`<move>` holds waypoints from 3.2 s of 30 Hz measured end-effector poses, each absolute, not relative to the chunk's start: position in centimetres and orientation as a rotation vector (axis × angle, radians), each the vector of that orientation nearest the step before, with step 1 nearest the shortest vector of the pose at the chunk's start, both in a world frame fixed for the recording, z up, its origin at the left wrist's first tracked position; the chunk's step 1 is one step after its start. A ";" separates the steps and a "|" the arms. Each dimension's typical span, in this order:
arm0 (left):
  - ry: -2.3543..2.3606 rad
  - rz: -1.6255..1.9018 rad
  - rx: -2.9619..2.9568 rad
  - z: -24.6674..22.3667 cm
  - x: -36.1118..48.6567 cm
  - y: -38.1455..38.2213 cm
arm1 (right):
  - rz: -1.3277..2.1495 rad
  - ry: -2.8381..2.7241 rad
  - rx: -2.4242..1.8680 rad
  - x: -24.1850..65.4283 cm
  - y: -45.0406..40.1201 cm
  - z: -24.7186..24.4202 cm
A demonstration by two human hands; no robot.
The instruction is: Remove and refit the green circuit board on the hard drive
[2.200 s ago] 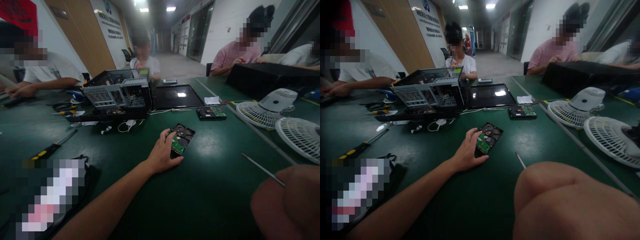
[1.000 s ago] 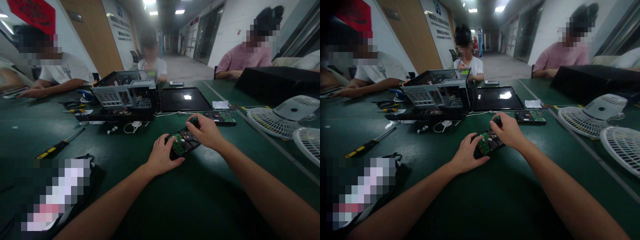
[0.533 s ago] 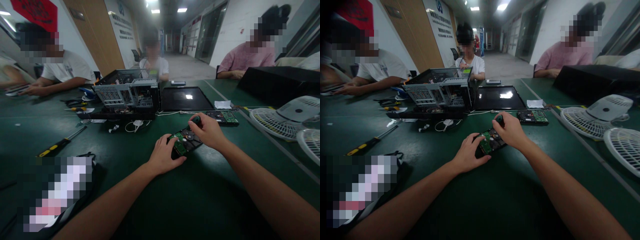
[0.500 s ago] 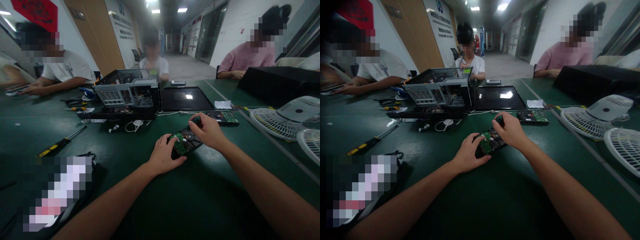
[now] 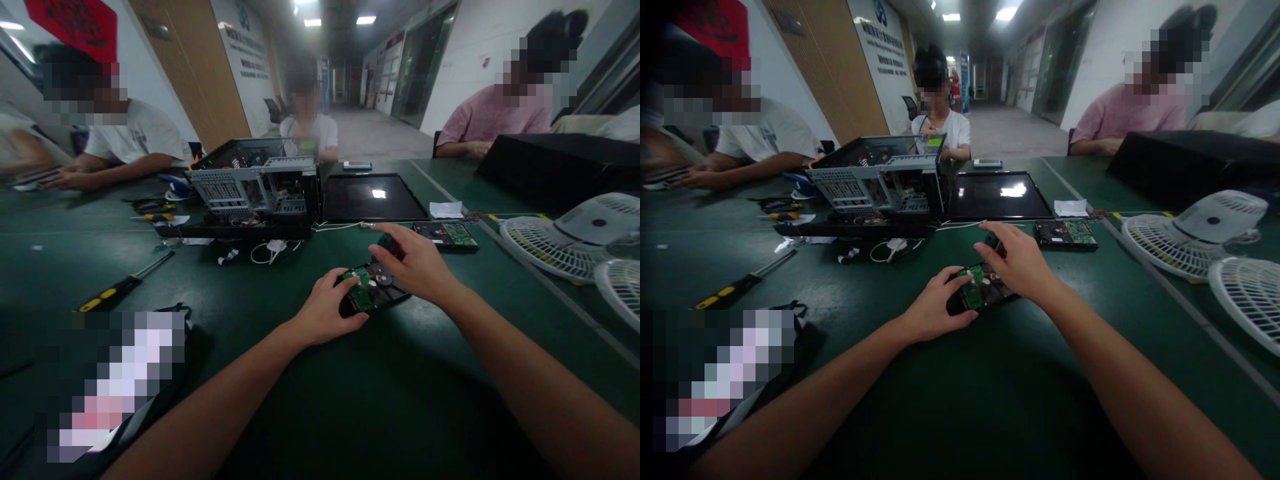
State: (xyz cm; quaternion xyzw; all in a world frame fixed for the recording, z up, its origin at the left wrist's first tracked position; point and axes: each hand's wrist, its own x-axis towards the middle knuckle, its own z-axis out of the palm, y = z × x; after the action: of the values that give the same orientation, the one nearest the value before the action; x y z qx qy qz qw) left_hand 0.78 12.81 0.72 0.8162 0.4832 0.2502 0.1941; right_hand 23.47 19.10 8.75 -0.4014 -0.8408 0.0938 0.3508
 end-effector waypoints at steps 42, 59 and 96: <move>1.300 0.755 2.365 0.2 1.1 12.6 | 0.084 -2.240 -1.055 24.1 19.0 9.5; 1.300 0.766 2.385 0.2 1.1 12.8 | -0.021 -2.230 -1.105 24.2 19.1 9.8; 1.293 0.807 2.434 -0.3 1.5 13.0 | 0.029 -2.261 -1.104 24.8 18.2 11.2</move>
State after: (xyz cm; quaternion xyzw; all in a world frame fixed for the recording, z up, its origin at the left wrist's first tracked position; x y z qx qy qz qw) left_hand 1.50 13.00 -0.31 0.8398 0.4462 0.2785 0.1345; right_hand 24.85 18.15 11.19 -0.4176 -0.8550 0.0111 0.3075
